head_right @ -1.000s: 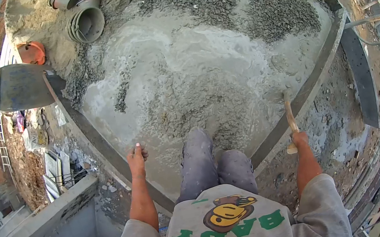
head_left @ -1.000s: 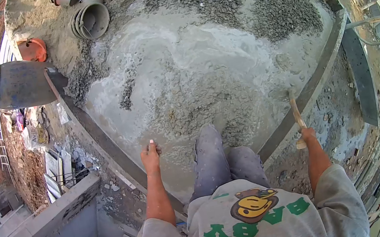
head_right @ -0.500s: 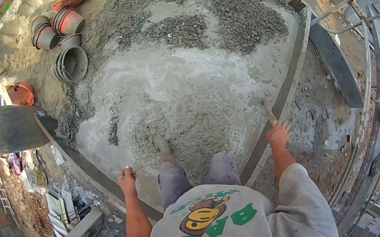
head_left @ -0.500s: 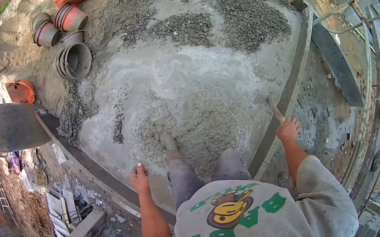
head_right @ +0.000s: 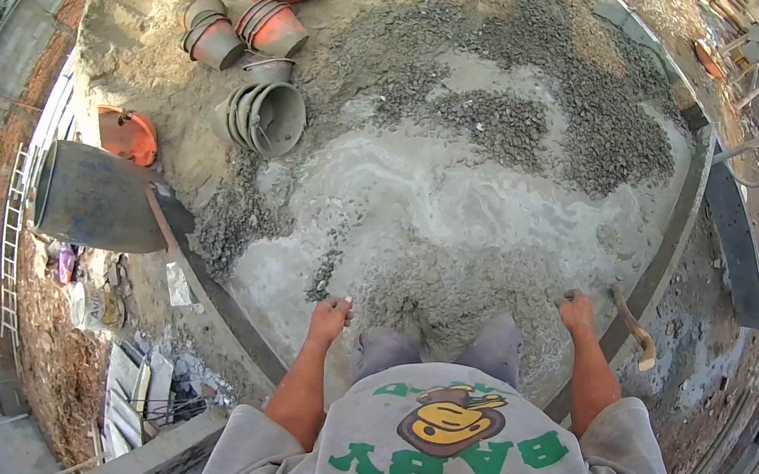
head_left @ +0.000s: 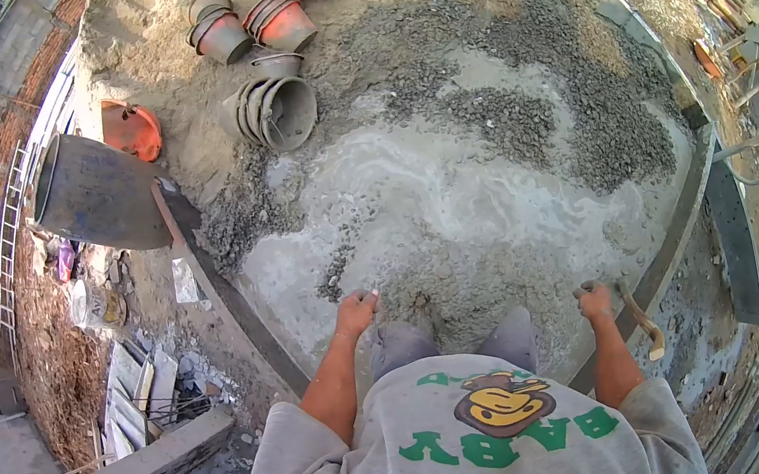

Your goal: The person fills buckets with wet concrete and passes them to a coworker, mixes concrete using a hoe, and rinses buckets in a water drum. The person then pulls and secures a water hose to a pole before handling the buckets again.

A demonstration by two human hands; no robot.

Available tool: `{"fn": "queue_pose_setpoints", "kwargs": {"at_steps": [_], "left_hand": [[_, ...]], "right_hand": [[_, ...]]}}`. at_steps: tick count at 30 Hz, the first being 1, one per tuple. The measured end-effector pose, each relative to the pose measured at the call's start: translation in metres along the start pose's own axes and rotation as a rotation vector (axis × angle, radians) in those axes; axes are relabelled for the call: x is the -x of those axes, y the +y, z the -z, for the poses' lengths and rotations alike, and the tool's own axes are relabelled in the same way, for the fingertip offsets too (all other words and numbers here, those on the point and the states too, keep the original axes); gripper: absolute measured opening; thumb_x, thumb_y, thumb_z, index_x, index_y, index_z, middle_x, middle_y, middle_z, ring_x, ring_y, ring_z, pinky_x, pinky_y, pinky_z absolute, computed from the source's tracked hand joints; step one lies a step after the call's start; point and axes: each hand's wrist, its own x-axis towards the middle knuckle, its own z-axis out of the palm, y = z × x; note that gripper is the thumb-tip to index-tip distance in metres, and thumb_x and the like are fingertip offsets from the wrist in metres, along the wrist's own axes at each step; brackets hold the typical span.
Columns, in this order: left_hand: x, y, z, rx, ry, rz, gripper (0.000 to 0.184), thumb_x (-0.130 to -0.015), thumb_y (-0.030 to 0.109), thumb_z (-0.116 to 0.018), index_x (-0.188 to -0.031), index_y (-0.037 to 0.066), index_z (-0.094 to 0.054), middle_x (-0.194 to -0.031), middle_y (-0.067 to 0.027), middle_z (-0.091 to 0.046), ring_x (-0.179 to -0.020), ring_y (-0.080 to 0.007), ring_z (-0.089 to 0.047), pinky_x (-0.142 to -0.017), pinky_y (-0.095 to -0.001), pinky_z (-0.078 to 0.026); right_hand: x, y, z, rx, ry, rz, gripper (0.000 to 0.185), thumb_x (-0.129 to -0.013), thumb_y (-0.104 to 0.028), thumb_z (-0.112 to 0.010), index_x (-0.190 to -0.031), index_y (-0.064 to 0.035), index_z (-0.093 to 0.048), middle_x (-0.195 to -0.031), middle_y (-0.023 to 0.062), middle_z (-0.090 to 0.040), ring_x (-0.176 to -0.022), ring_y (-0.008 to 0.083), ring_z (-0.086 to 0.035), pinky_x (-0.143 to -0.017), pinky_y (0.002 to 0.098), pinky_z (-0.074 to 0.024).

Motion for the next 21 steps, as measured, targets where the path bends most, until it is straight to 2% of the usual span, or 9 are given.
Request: {"fn": "queue_pose_setpoints", "kwargs": {"at_steps": [1, 3, 6, 8, 9, 13, 15, 18, 21], "left_hand": [[0.0, 0.025, 0.031, 0.05, 0.042, -0.012, 0.033, -0.088, 0.032, -0.057, -0.082, 0.0, -0.061, -0.067, -0.0063, -0.06, -0.055, -0.0139, -0.056, -0.053, -0.0287, -0.045], [-0.008, 0.037, 0.076, 0.147, 0.17, -0.012, 0.033, -0.088, 0.033, -0.056, -0.082, 0.001, -0.06, -0.067, -0.006, -0.06, -0.053, -0.0133, -0.056, -0.052, -0.0281, -0.044], [-0.016, 0.024, 0.137, 0.288, 0.343, 0.058, 0.033, -0.089, 0.031, -0.056, -0.08, 0.0, -0.061, -0.065, -0.0068, -0.061, -0.052, -0.013, -0.056, -0.051, -0.0282, -0.044], [-0.022, 0.004, 0.155, 0.328, 0.411, 0.11, 0.032, -0.088, 0.03, -0.056, -0.079, -0.001, -0.061, -0.064, -0.0074, -0.061, -0.052, -0.0128, -0.056, -0.05, -0.028, -0.044], [-0.024, -0.015, 0.156, 0.31, 0.431, 0.15, 0.032, -0.088, 0.03, -0.056, -0.079, 0.0, -0.061, -0.063, -0.0075, -0.061, -0.051, -0.0124, -0.055, -0.05, -0.0276, -0.044], [-0.005, -0.045, 0.118, 0.515, 0.445, 0.272, 0.03, -0.088, 0.029, -0.056, -0.082, 0.0, -0.061, -0.063, -0.008, -0.061, -0.05, -0.0124, -0.055, -0.049, -0.0275, -0.044], [0.009, -0.055, 0.087, 0.599, 0.339, 0.344, 0.032, -0.088, 0.03, -0.057, -0.086, -0.002, -0.061, -0.065, -0.0093, -0.062, -0.052, -0.0141, -0.057, -0.05, -0.0285, -0.045], [0.009, -0.139, 0.015, 0.42, 0.259, 0.471, 0.035, -0.087, 0.031, -0.058, -0.093, -0.004, -0.061, -0.069, -0.0107, -0.063, -0.057, -0.0162, -0.061, -0.052, -0.0299, -0.047], [0.016, -0.145, -0.009, 0.426, 0.263, 0.538, 0.037, -0.087, 0.031, -0.059, -0.096, -0.005, -0.061, -0.069, -0.0106, -0.063, -0.059, -0.0165, -0.061, -0.052, -0.0303, -0.048]], "right_hand": [[-0.018, 0.021, -0.033, -0.084, -0.041, -0.032, 0.043, -0.072, -0.017, -0.067, -0.111, -0.0008, -0.057, -0.086, 0.0142, -0.064, -0.072, 0.027, -0.064, -0.055, 0.0371, -0.0494], [0.004, -0.027, -0.044, -0.224, -0.226, -0.251, 0.04, -0.075, -0.014, -0.065, -0.111, -0.0005, -0.055, -0.08, 0.0122, -0.061, -0.061, 0.0235, -0.061, -0.042, 0.0344, -0.0438], [0.011, -0.051, -0.078, -0.201, -0.353, -0.217, 0.039, -0.076, -0.014, -0.065, -0.111, 0.0004, -0.054, -0.08, 0.0129, -0.061, -0.059, 0.022, -0.059, -0.043, 0.0336, -0.0451], [0.05, -0.118, -0.051, -0.258, -0.406, -0.239, 0.038, -0.077, -0.014, -0.065, -0.11, 0.0003, -0.054, -0.082, 0.0131, -0.061, -0.058, 0.0208, -0.058, -0.043, 0.0331, -0.0455], [0.048, -0.123, -0.049, -0.255, -0.416, -0.216, 0.037, -0.077, -0.014, -0.065, -0.109, 0.0001, -0.054, -0.081, 0.0133, -0.061, -0.057, 0.0207, -0.058, -0.043, 0.0334, -0.0455], [0.036, -0.139, -0.034, -0.139, -0.464, -0.191, 0.028, -0.08, -0.013, -0.063, -0.104, -0.0012, -0.055, -0.077, 0.0124, -0.059, -0.053, 0.0198, -0.056, -0.043, 0.0343, -0.045], [0.019, -0.15, -0.018, -0.037, -0.465, -0.22, 0.024, -0.081, -0.012, -0.061, -0.102, -0.0022, -0.056, -0.073, 0.0105, -0.057, -0.051, 0.0192, -0.054, -0.042, 0.0346, -0.0441], [-0.017, -0.163, -0.002, 0.08, -0.435, -0.269, 0.02, -0.082, -0.009, -0.058, -0.101, -0.0038, -0.055, -0.068, 0.0068, -0.054, -0.048, 0.0186, -0.051, -0.041, 0.0348, -0.0422], [-0.033, -0.22, 0.01, -0.034, -0.351, -0.113, 0.026, -0.078, -0.012, -0.061, -0.1, 0.0002, -0.056, -0.071, 0.0112, -0.061, -0.052, 0.0195, -0.059, -0.041, 0.033, -0.0456]]}}
